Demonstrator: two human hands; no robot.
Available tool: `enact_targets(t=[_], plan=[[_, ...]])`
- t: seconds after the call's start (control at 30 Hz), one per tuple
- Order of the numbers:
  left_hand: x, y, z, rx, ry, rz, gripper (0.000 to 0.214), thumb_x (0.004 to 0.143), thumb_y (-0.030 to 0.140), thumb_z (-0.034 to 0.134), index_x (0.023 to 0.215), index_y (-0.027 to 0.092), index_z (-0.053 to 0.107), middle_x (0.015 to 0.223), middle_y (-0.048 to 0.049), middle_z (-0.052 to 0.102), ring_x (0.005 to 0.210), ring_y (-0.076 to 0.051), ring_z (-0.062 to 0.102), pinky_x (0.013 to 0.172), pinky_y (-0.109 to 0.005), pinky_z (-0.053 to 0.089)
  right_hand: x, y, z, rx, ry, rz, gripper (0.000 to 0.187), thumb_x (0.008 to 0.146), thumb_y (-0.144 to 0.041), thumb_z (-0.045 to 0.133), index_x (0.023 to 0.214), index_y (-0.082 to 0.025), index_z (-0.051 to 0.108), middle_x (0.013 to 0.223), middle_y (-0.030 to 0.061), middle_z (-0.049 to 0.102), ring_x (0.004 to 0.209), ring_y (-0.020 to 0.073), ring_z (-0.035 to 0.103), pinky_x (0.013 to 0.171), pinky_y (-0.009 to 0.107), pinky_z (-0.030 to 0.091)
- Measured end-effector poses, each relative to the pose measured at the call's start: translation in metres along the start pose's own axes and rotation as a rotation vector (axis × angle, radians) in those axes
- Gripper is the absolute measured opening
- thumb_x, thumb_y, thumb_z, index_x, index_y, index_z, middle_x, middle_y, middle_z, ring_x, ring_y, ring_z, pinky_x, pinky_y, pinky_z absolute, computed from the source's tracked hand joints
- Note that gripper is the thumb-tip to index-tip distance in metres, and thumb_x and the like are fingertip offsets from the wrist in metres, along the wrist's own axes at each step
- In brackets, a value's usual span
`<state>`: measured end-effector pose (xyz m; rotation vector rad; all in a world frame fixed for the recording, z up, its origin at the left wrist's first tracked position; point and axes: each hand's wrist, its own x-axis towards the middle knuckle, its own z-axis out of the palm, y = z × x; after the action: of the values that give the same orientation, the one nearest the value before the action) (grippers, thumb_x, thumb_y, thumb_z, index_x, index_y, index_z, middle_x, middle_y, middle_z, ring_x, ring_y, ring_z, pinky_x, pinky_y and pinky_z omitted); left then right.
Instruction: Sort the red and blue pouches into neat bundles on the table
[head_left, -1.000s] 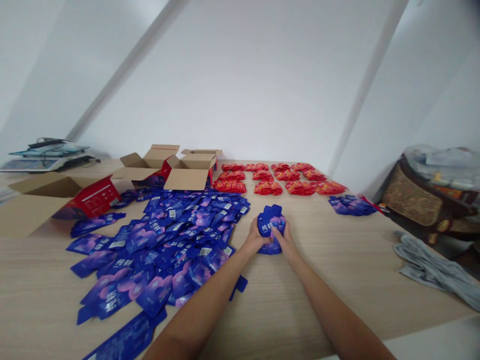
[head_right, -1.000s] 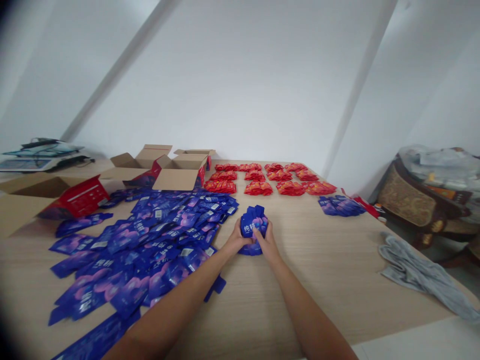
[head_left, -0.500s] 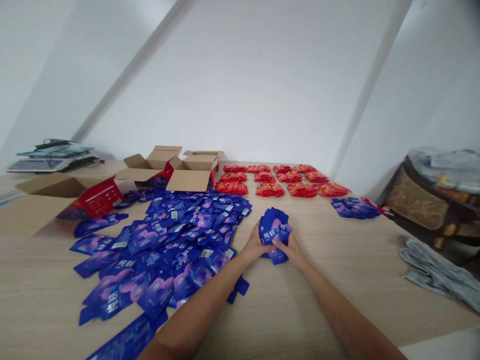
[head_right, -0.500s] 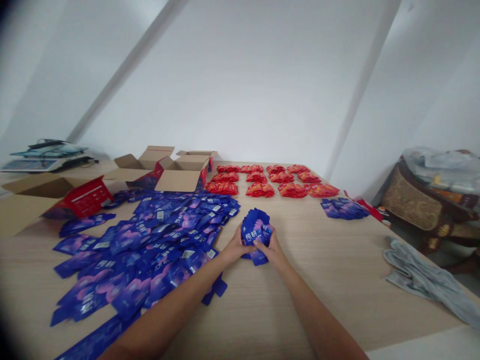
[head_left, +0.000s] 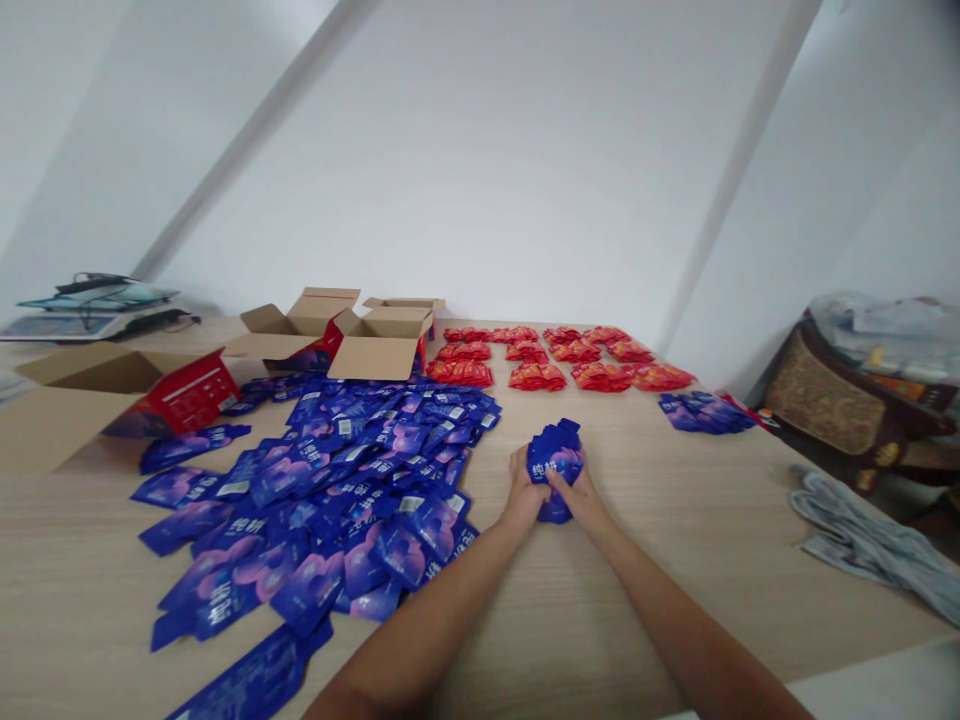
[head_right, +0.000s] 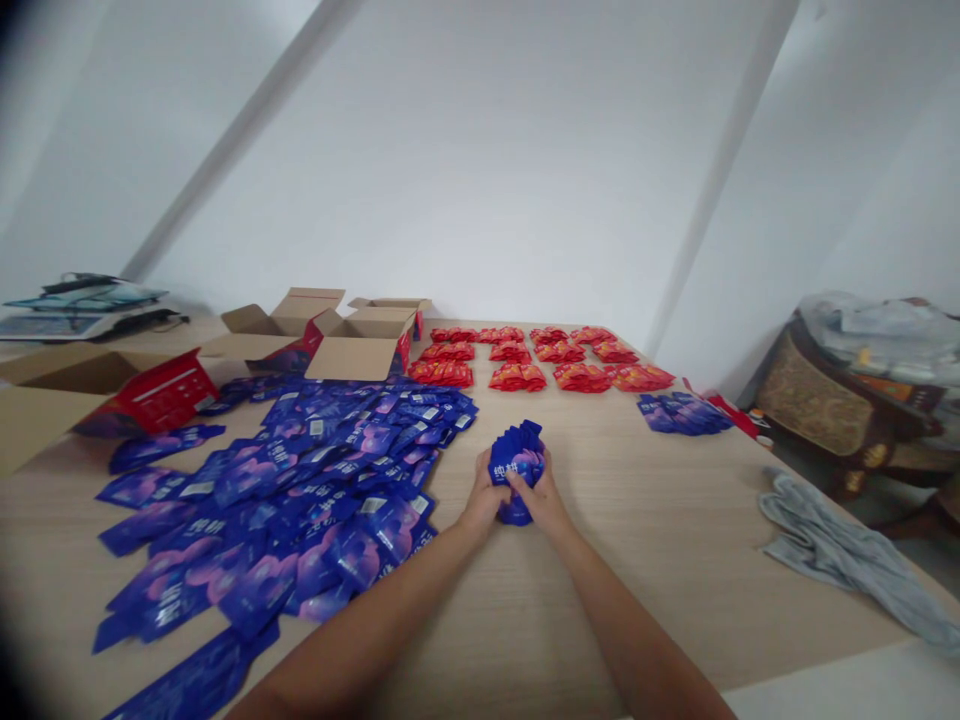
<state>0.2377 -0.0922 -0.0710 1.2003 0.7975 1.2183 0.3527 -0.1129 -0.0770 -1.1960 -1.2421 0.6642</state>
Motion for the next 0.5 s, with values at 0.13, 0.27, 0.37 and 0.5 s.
enact_targets(t=[0.13, 0.27, 0.37, 0.5], plan=[[0.002, 0.007, -0.011, -0.002, -0.067, -0.029, 0.078, 0.041, 0.001, 0.05, 0.116, 0.02, 0.051, 0.116, -0.0042, 0.053, 0.119, -0.028, 0.04, 0.101, -0.038, 0.032, -0.001, -0.005, -0.013, 0.059, -0.14, 0.107, 0.075, 0.062, -0.044, 0.072, 0.127, -0.023, 0.04, 0.121, 0.0075, 0.054, 0.114, 0.026, 0.051, 0.102, 0.044, 0.036], [0.003, 0.014, -0.017, -0.083, -0.175, -0.056, 0.079, 0.045, 0.002, 0.05, 0.121, 0.019, 0.048, 0.115, -0.0044, 0.057, 0.111, -0.026, 0.047, 0.097, -0.037, 0.035, -0.003, -0.008, -0.023, 0.125, -0.251, 0.211, 0.076, 0.061, -0.042, 0.074, 0.127, -0.024, 0.04, 0.124, 0.007, 0.054, 0.115, 0.0273, 0.052, 0.101, 0.046, 0.038], [0.001, 0.012, -0.014, -0.096, -0.128, 0.001, 0.075, 0.049, 0.003, 0.051, 0.121, 0.02, 0.048, 0.123, -0.0039, 0.054, 0.119, -0.024, 0.042, 0.103, -0.035, 0.03, -0.004, -0.008, -0.022, 0.103, -0.218, 0.163, 0.074, 0.065, -0.046, 0.071, 0.128, -0.024, 0.039, 0.121, 0.007, 0.056, 0.115, 0.0265, 0.051, 0.102, 0.048, 0.037], [-0.005, 0.004, -0.002, -0.14, -0.101, -0.014, 0.066, 0.056, 0.006, 0.055, 0.12, 0.02, 0.047, 0.12, -0.0052, 0.056, 0.115, -0.024, 0.046, 0.101, -0.038, 0.033, -0.003, -0.009, -0.013, 0.055, -0.06, 0.041, 0.067, 0.07, -0.055, 0.063, 0.124, -0.022, 0.044, 0.112, 0.0086, 0.062, 0.114, 0.0263, 0.052, 0.1, 0.048, 0.037]])
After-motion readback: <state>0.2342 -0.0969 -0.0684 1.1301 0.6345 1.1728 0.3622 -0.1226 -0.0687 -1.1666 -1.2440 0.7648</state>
